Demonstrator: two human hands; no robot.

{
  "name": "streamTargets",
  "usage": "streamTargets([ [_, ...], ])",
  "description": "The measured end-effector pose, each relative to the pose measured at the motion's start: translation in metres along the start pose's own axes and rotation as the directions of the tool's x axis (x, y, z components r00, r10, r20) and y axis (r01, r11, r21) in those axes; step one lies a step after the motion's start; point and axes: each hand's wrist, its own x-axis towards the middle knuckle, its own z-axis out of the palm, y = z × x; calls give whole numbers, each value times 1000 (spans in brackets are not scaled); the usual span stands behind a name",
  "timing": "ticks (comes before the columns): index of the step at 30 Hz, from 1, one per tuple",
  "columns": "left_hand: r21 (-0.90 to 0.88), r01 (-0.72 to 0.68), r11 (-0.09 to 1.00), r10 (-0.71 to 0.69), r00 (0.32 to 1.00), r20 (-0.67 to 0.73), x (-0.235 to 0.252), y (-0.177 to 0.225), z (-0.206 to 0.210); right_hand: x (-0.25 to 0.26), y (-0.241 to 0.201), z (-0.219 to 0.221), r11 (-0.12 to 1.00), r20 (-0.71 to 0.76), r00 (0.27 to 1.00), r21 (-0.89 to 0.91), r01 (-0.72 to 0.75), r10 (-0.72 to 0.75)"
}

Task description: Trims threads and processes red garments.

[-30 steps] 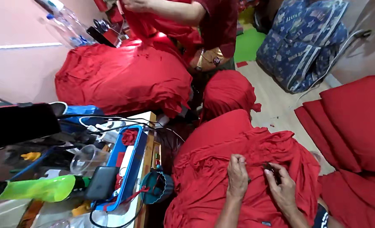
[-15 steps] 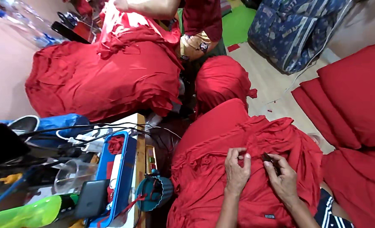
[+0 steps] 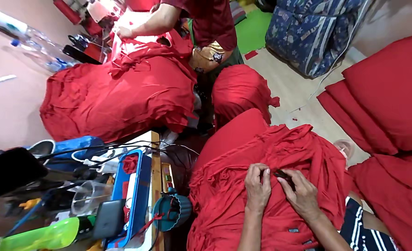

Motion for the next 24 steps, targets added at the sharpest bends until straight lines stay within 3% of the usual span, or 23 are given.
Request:
streamTargets([
  [9,83,-61,995,65,996,-56,-6,5,4,3,-1,6,995,-8,997,-62,72,-73],
  [15,132,-62,989,65,998,-23,-8,6,4,4,-1,8,995,-13,998,-71,64,-65],
  [20,116,-69,991,58,994,92,-6,6,1,4,-1,9,994,-8,998,-87,60,-61],
  [24,88,-43,995,36,996,87,-6,5,1,3,-1,8,994,-13,997,-83,69,-70],
])
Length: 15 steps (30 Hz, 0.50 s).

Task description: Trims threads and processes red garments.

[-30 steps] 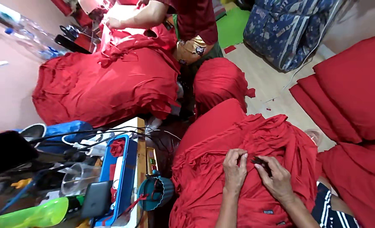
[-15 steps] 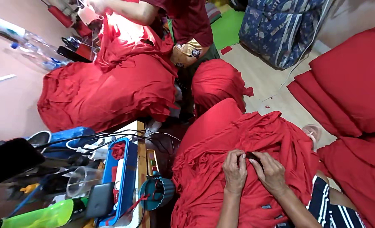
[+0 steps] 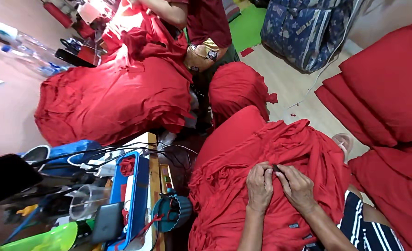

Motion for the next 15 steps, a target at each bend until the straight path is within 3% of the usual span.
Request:
streamTargets([
  [15,-22,6,1000,-6,1000,-7,0,-2,0,-3,1,-2,1000,-15,1000,22,18,-17],
])
